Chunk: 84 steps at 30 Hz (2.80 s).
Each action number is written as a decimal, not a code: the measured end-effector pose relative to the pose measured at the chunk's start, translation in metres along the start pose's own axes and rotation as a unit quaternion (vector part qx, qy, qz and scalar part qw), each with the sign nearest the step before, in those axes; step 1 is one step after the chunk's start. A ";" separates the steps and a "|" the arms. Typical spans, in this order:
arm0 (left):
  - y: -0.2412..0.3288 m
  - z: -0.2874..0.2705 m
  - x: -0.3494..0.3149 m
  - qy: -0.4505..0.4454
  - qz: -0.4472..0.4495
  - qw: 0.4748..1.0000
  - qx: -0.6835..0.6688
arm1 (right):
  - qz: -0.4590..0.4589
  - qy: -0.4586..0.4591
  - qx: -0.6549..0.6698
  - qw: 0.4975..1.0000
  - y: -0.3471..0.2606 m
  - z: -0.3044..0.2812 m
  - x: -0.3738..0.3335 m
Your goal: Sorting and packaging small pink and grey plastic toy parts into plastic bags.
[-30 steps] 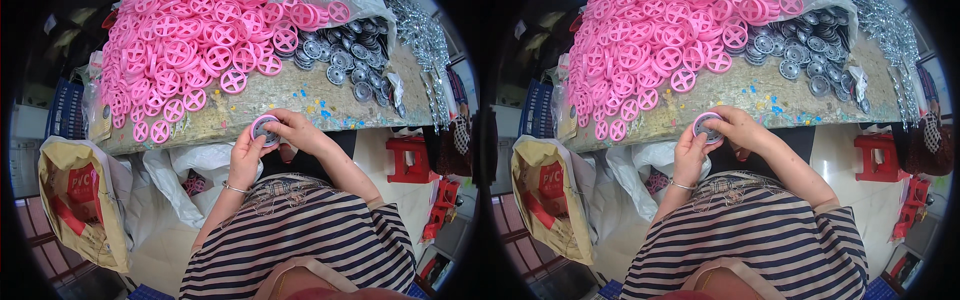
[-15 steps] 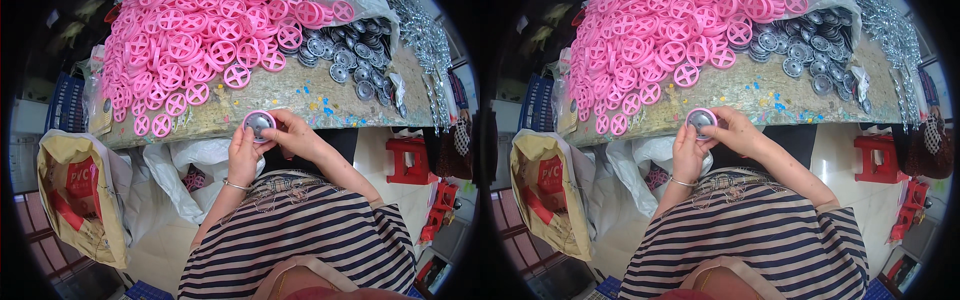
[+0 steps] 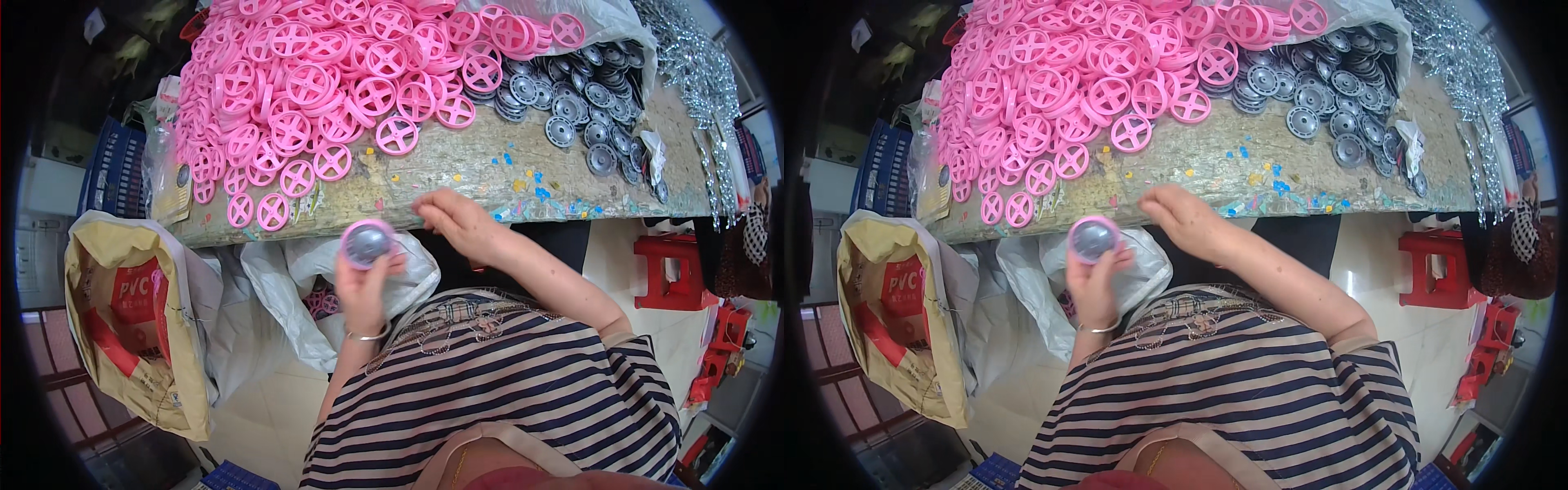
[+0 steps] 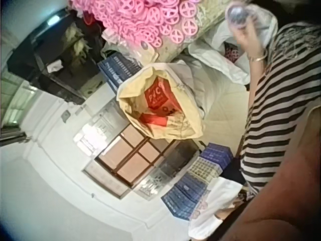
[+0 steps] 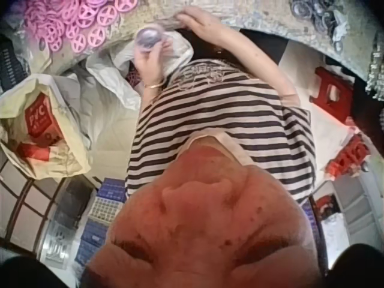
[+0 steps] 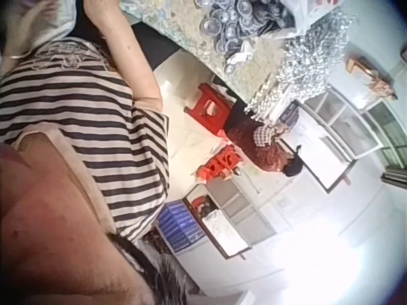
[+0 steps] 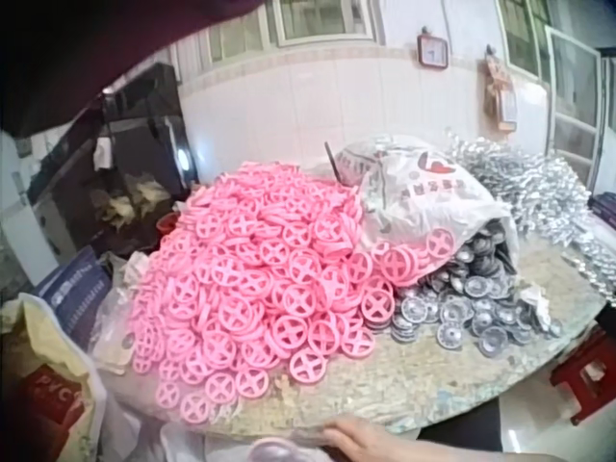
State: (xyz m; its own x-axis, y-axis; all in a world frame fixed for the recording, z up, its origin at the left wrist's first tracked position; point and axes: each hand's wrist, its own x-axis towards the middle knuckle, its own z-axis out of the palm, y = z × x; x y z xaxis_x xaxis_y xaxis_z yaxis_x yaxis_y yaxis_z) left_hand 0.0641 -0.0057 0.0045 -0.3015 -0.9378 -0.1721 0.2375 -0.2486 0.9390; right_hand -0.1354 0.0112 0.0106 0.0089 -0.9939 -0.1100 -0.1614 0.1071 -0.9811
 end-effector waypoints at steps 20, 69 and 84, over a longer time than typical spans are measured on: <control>-0.004 -0.017 0.023 0.076 0.216 0.973 0.012 | 0.004 0.011 -0.084 0.996 -0.048 -0.014 0.046; 0.001 0.055 0.034 -0.187 -0.101 0.972 -0.101 | 0.004 0.082 -0.047 0.995 -0.015 -0.027 -0.002; -0.004 0.052 0.019 -0.150 -0.047 0.987 -0.023 | 0.064 0.113 0.073 0.989 -0.009 -0.022 -0.019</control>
State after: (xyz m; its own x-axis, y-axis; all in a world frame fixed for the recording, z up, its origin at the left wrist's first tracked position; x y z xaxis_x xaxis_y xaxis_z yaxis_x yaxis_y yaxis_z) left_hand 0.0093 -0.0094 0.0127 -0.5833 -0.7972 -0.1557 0.2340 -0.3485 0.9076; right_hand -0.1559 0.0285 0.0249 -0.2254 -0.9507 -0.2130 -0.0018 0.2190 -0.9757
